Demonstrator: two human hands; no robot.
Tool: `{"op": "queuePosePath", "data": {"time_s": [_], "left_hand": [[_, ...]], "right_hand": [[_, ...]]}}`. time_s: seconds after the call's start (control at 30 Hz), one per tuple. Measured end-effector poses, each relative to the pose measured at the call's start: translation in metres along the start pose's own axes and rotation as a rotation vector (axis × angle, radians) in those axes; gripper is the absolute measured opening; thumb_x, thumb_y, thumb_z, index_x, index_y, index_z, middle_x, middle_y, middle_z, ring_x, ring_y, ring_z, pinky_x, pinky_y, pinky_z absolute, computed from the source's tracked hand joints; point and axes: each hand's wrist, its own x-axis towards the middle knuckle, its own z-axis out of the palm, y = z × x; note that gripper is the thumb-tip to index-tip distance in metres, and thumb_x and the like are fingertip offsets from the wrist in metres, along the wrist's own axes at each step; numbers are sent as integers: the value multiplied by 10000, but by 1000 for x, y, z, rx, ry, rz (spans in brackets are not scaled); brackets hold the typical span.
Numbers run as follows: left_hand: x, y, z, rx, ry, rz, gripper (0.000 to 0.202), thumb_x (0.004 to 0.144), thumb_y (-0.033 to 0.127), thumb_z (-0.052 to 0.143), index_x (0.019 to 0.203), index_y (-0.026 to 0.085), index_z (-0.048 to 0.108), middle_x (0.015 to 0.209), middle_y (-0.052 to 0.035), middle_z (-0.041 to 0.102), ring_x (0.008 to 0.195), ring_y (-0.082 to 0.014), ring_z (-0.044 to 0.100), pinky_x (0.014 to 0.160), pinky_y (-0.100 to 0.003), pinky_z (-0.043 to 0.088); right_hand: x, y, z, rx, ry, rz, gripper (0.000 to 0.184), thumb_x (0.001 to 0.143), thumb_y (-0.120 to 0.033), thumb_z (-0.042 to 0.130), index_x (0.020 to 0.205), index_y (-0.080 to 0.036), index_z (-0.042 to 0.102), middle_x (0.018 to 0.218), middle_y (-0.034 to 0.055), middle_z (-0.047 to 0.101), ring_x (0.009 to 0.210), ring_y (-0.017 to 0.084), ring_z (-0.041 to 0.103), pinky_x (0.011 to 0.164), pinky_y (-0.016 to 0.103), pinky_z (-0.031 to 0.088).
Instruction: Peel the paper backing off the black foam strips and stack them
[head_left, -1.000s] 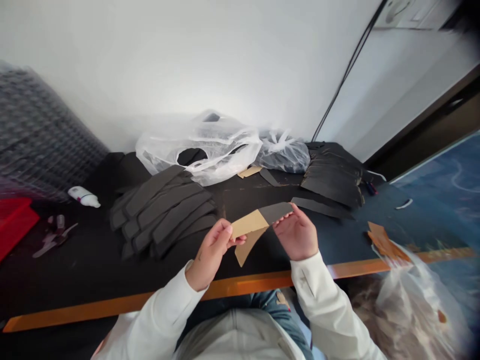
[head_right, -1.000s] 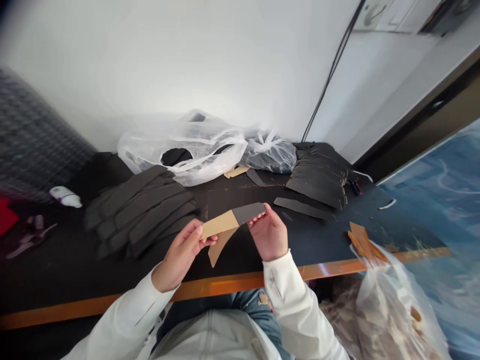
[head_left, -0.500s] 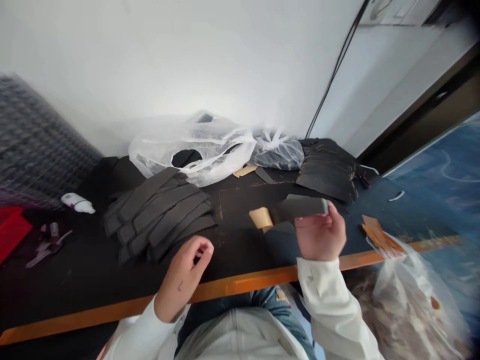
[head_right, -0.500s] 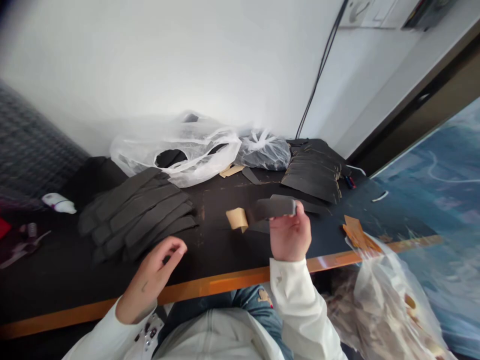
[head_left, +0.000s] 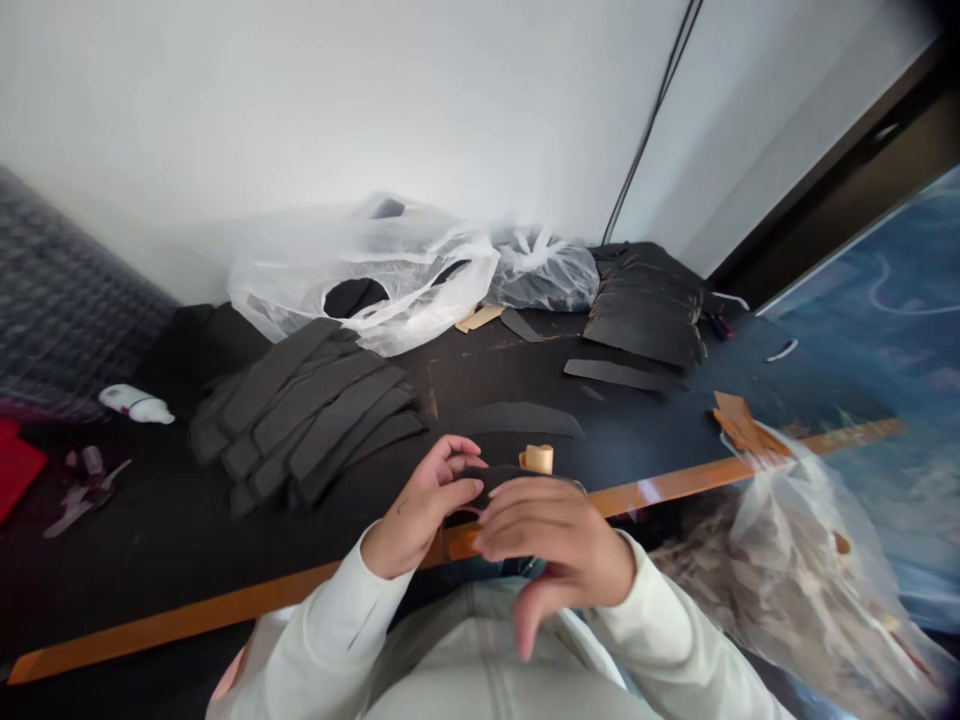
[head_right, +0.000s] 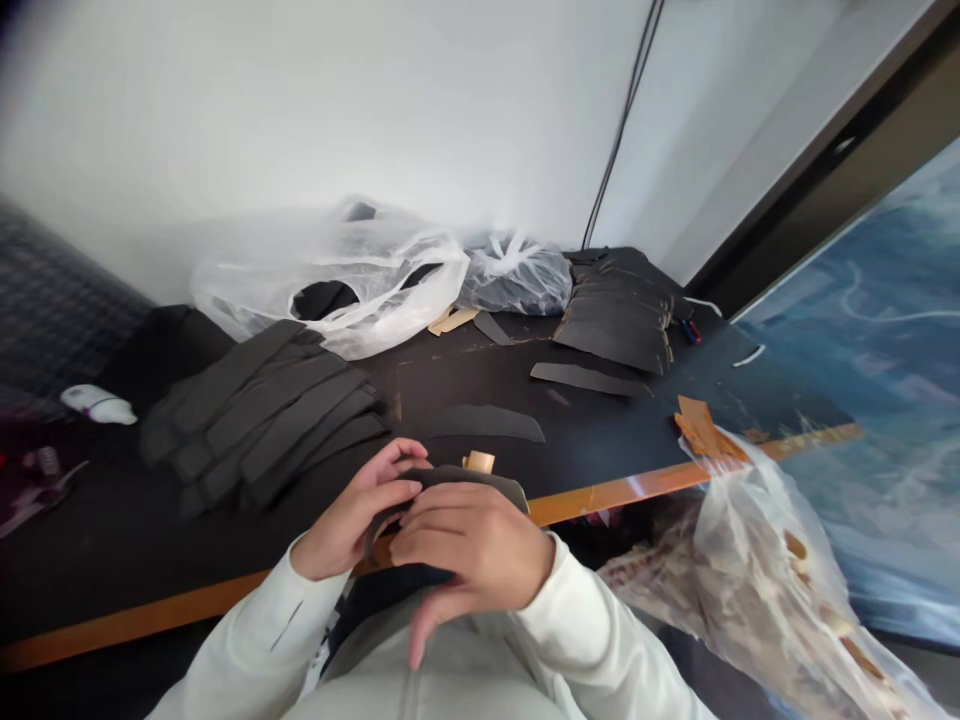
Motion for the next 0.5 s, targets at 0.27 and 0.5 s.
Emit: {"op": "queuePosePath", "data": {"time_s": [0.27,0.5], "left_hand": [[-3,-7,-8,216,11,142,345,796,251,696,1070,222,488,948,5,590,840,-131,582,742,-269,512],[6,-22,-13,582,351,708,382,867,148,629,1159,253,408,948,3,619,901,-131,613,840,-283,490]], "right_hand": [[-30,23,-30,313,112,886,400,857,-498,663,1139,-216,699,1128,99,728,1006,227,685,887,377,540],[-63,44,-23,451,525,1083,348,680,-522,814,775,-196,738,771,49,737,680,161,662,651,299,545]]}}
